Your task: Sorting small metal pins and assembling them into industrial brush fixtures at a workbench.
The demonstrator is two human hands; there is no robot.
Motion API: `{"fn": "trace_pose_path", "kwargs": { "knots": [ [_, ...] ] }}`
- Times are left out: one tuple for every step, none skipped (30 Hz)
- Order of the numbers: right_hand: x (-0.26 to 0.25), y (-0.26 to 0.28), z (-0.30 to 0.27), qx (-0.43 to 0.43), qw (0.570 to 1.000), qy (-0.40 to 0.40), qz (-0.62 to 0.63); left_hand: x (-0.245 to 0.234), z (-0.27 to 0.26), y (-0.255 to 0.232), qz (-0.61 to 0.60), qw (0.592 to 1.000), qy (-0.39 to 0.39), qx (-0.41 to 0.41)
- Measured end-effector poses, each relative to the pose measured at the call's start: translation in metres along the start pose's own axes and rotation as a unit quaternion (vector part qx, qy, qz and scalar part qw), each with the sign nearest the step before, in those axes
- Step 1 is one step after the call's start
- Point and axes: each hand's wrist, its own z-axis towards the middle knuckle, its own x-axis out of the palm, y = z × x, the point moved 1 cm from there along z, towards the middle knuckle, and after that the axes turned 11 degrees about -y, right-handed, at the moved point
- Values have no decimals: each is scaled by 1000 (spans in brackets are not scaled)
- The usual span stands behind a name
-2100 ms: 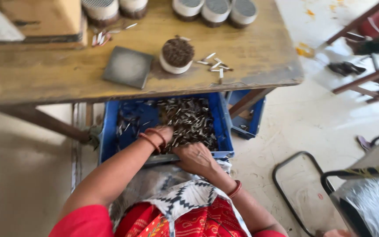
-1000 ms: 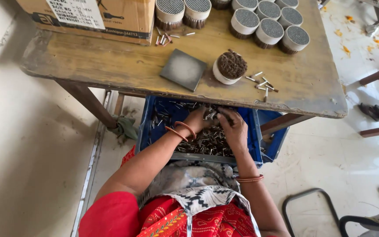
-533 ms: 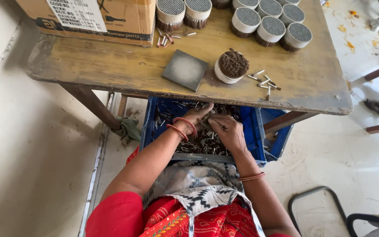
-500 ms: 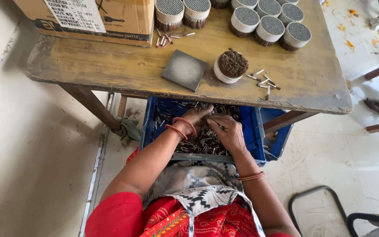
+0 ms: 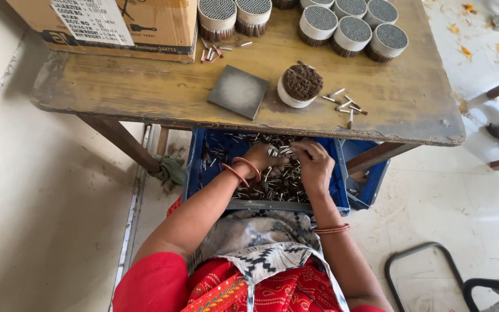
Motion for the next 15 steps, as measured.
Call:
{"fn": "trace_pose_path", "kwargs": {
  "knots": [
    [1,2,0,0,1000,3,2,-1,3,6,-1,1000,-3,-1],
    [2,5,0,-37,999,12,1,-1,6,11,-177,984,12,-33],
    [1,7,-1,-70,997,14,-2,0,10,16,-342,937,34,-64],
    [2,6,-4,-66,998,8,-3,-1,10,14,-337,938,38,-66],
    [4,6,-4,-106,994,41,-6,-3,11,11,-362,928,20,-91],
    [6,7,-5,-144,987,75,-9,-5,12,8,-385,916,3,-115],
    [5,10,-4,-145,986,79,-8,-4,11,9,-388,914,-1,-115],
    [4,13,-4,-130,989,75,-16,-4,10,10,-383,917,-7,-106],
    [4,17,-2,-115,991,71,-24,-5,10,11,-378,921,-13,-96],
    [5,19,0,-116,990,74,-23,-4,9,12,-379,920,-16,-95],
    [4,22,3,-108,992,64,-30,-3,9,11,-268,962,-51,-35],
    [3,24,6,-99,993,54,-37,-2,10,10,-151,985,-86,27],
    [4,19,3,-95,993,51,-39,1,10,12,-149,985,-81,25],
    [6,15,0,-96,992,71,-34,3,10,12,22,967,-154,202],
    [7,10,-2,-98,990,92,-28,5,11,11,190,884,-215,368]
  ]
}}
